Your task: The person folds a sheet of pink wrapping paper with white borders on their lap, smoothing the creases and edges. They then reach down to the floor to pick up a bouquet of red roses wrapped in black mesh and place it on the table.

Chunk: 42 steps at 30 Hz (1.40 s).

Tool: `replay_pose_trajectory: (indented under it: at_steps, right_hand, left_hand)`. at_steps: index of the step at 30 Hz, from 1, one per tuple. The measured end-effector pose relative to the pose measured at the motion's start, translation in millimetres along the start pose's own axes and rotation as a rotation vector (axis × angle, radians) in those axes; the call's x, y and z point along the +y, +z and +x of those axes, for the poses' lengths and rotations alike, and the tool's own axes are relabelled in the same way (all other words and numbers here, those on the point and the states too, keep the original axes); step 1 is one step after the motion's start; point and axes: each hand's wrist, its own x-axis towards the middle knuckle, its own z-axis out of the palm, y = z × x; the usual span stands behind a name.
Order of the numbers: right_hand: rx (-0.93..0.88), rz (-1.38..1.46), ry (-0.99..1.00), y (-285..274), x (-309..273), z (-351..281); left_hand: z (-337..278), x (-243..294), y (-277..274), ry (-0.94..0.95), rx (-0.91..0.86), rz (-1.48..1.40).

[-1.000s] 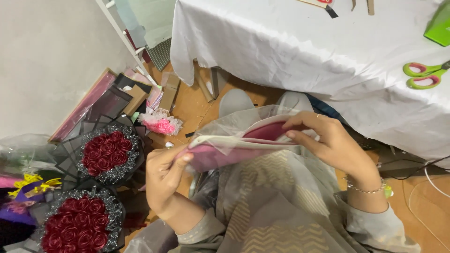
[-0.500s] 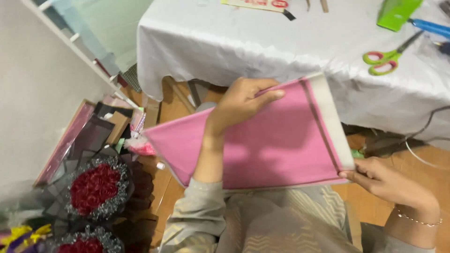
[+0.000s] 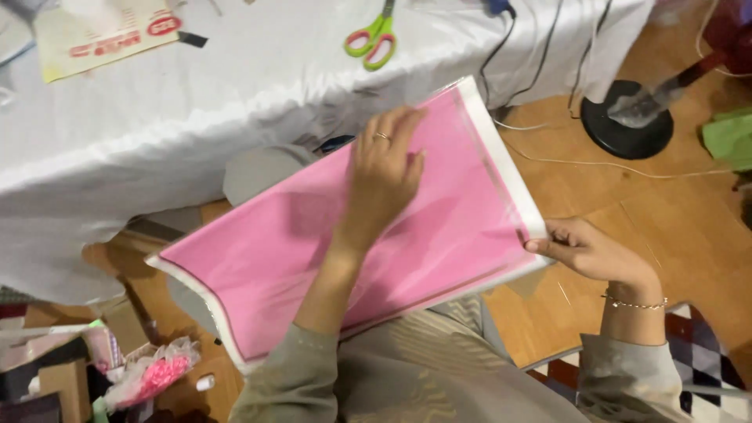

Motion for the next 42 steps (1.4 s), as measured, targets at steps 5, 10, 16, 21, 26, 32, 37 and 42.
replay_pose_trajectory:
  at_steps: [5,10,16,21,26,32,37,42]
  right_hand:
    - [0.021,0.185,0.083,7,3,-5]
    - [0.039,0.539,-0.084,57,25,21]
    - [0.035,0.774,0.077,78,48,19]
    - [-0.113,1.076,-0.123,75,18,17]
    - [-0.369,1.162,-0.186,90,82,42]
    - [-0.415,1.188,-0.325,97,99,56]
    - [-0.47,1.257,-0.393,90,53,49]
    - [-0.477,1.283,-0.349,105,27,45]
  left_hand:
    - [-51,88,42,-0.166,-0.522,-0.131]
    - [-102,76,69,-0.286,-0.591,-0.071]
    - [-111,83,61,-0.112,-0.306,0.059]
    - [-119,93,44,-0.07,-0.399,0.072]
    - [-131,87,28,0.029,-0.418,0.092]
    - [-142,74,28,0.036,-0.321,0.103]
    - [-143,79,25,0.021,-0.37,0.123]
    - [-149,79,22,-0.07,-0.425,-0.044]
